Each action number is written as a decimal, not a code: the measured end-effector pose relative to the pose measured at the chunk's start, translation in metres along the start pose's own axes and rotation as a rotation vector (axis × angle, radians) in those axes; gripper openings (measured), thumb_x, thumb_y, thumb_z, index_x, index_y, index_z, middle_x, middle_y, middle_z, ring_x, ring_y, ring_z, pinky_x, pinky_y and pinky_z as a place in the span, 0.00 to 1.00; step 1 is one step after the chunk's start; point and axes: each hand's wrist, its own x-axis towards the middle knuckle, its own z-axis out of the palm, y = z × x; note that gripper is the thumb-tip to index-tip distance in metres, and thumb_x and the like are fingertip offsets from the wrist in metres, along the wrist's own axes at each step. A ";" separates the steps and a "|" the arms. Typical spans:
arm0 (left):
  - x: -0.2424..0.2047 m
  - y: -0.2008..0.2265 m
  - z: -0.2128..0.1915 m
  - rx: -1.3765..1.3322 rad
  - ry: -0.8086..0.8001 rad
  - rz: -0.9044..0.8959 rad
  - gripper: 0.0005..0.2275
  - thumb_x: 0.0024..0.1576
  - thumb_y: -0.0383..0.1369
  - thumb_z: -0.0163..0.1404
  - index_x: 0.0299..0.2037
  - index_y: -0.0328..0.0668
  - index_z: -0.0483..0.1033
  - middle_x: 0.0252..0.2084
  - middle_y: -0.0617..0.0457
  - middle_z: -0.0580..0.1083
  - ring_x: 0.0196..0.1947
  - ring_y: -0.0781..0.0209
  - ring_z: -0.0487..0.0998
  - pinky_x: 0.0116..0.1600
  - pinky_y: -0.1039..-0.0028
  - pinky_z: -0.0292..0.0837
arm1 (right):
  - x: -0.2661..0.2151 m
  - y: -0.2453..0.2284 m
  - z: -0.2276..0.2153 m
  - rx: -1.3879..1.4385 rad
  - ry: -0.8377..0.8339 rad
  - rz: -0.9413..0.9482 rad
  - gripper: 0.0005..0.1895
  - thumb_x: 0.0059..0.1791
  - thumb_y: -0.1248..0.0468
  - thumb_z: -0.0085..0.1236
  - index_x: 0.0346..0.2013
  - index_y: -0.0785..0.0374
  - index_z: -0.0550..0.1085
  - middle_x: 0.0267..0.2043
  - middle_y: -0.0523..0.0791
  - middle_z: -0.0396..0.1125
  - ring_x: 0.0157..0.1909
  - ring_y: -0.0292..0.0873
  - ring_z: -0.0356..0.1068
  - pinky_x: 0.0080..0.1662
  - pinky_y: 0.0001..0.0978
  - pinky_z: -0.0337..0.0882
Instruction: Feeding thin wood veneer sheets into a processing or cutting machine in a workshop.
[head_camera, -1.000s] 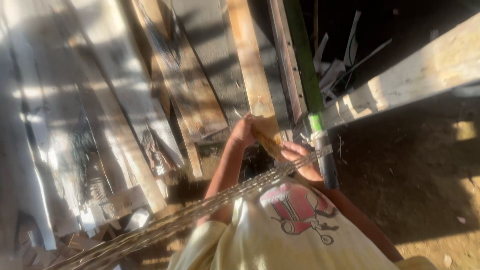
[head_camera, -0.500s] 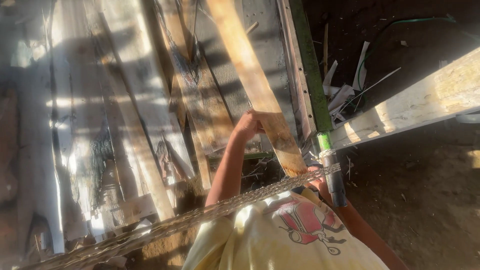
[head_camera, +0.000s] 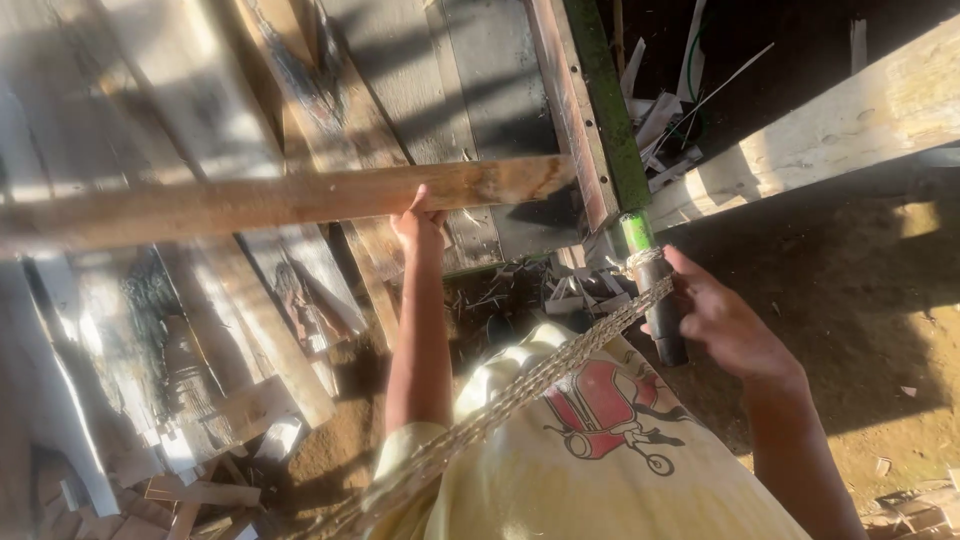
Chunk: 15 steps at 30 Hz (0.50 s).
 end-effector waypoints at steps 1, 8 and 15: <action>0.003 -0.008 0.001 -0.004 0.000 -0.006 0.15 0.57 0.22 0.53 0.53 0.27 0.67 0.45 0.35 0.75 0.42 0.41 0.82 0.41 0.54 0.84 | 0.002 -0.003 0.022 -0.005 0.005 0.002 0.43 0.50 0.59 0.55 0.78 0.65 0.53 0.65 0.53 0.65 0.57 0.44 0.70 0.56 0.38 0.70; 0.041 -0.081 -0.006 -0.216 0.196 -0.056 0.15 0.56 0.23 0.56 0.52 0.22 0.69 0.45 0.32 0.77 0.43 0.38 0.83 0.41 0.54 0.83 | 0.017 0.010 0.078 -0.778 0.396 0.244 0.52 0.44 0.72 0.50 0.80 0.46 0.42 0.25 0.49 0.65 0.21 0.41 0.64 0.28 0.37 0.68; 0.047 -0.089 0.008 -0.232 0.153 -0.108 0.16 0.57 0.24 0.57 0.53 0.29 0.70 0.46 0.38 0.77 0.42 0.44 0.83 0.40 0.54 0.88 | 0.023 0.036 0.055 -0.823 0.259 0.010 0.49 0.45 0.70 0.53 0.78 0.50 0.43 0.32 0.42 0.66 0.24 0.36 0.65 0.27 0.33 0.70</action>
